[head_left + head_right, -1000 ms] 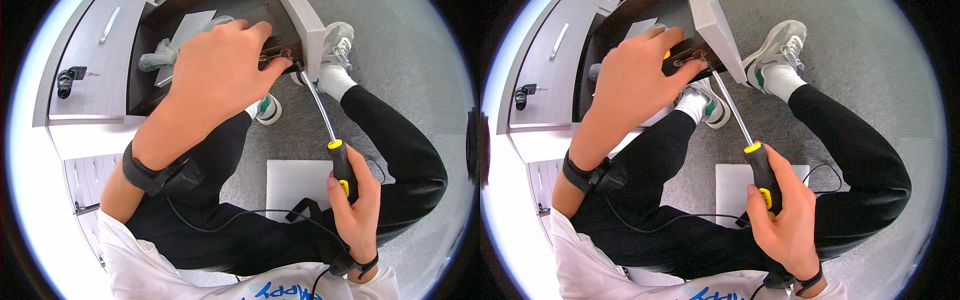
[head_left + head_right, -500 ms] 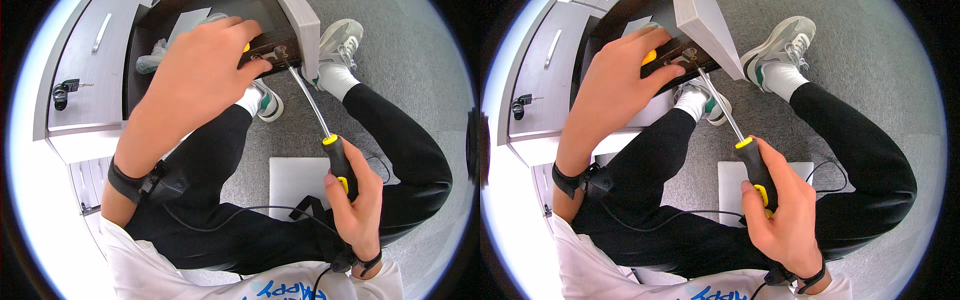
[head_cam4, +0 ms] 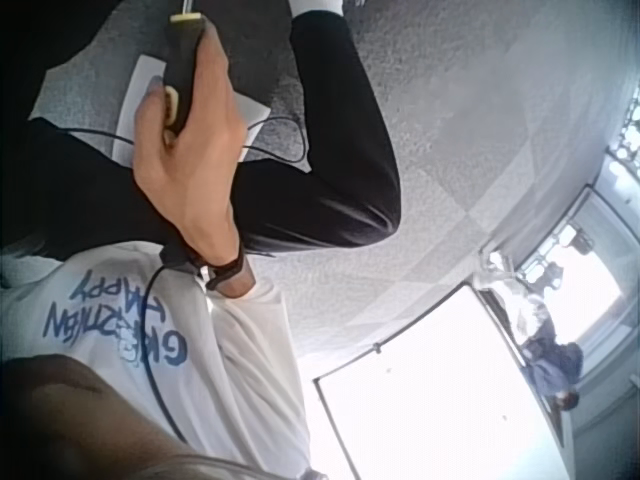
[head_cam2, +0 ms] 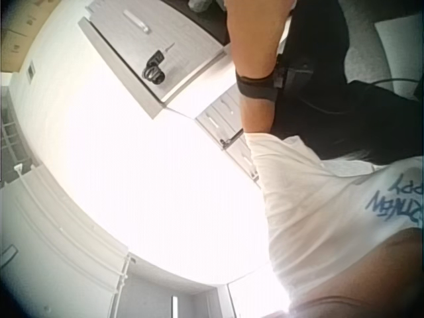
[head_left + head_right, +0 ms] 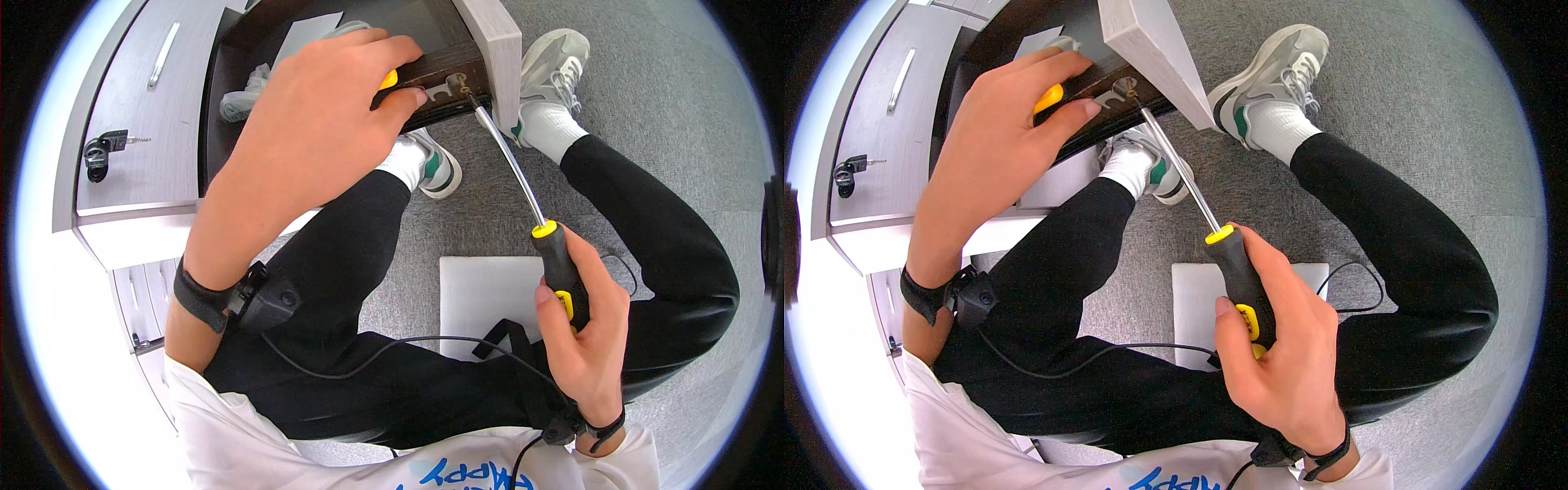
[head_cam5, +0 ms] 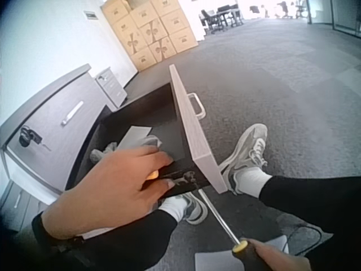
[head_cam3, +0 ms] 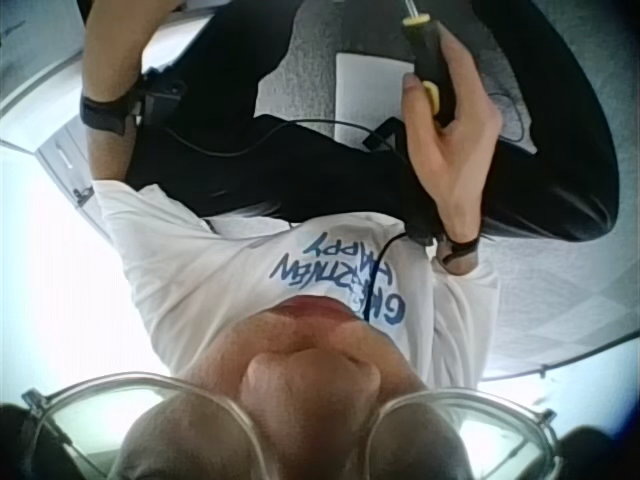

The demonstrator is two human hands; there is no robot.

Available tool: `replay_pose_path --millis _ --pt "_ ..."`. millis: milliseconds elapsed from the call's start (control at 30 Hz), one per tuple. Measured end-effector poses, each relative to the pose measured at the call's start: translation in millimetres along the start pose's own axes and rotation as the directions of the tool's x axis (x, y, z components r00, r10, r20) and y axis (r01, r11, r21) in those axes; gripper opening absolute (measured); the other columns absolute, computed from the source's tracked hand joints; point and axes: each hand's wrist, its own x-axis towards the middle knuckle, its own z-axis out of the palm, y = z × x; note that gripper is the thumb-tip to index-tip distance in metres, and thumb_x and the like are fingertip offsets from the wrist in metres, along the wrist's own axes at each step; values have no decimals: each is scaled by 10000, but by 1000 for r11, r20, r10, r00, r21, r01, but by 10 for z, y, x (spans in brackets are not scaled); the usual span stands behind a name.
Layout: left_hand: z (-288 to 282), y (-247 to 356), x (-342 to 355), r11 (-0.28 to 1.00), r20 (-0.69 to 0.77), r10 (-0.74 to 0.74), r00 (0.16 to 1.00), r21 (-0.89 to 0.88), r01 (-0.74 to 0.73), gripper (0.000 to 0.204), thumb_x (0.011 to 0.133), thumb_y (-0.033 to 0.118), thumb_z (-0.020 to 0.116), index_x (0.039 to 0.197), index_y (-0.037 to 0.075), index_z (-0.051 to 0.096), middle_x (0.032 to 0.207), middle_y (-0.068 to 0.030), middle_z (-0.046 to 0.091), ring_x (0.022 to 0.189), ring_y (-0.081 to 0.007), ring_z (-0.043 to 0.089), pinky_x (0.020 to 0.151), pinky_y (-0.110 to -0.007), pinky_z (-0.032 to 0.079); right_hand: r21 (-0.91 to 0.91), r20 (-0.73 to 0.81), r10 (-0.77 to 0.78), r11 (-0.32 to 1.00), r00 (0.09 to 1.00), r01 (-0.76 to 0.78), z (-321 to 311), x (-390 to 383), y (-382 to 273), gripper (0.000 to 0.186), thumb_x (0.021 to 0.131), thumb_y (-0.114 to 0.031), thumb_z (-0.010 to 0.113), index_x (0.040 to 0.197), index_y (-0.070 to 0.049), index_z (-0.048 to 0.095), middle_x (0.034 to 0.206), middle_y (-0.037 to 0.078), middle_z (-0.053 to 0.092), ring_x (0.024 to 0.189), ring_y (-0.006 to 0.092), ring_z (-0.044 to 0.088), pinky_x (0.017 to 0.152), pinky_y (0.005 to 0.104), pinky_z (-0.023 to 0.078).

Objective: The person uses a key to open a drawer and then uses a screwdriver to remove a screw from the interior lock mechanism before removing the metal lock component by hand.

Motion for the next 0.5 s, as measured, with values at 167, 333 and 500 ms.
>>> replay_pose_path --millis 167,333,500 --pt "-25 66 7 998 -20 16 1000 53 -15 329 873 222 672 1104 -12 661 983 -200 674 834 -368 661 770 -386 513 -2 -28 -23 1000 999 23 -3 -19 -3 450 833 -21 583 1276 53 557 766 59 562 648 100 526 589 231 378" --pt "17 96 19 999 -42 -22 999 26 24 366 870 307 704 1048 -11 675 904 -186 669 777 -349 663 707 -384 511 13 13 19 1000 1000 -19 -24 -16 -39 476 795 -5 618 1247 122 544 920 244 663 758 277 693 688 325 522" --pt "79 99 19 998 -98 2 995 57 4 391 862 350 716 1013 -8 676 867 -166 664 746 -342 658 677 -376 505 23 21 9 1000 1000 -10 20 -24 -32 468 815 -5 614 1260 118 536 950 249 663 797 279 691 720 327 520"
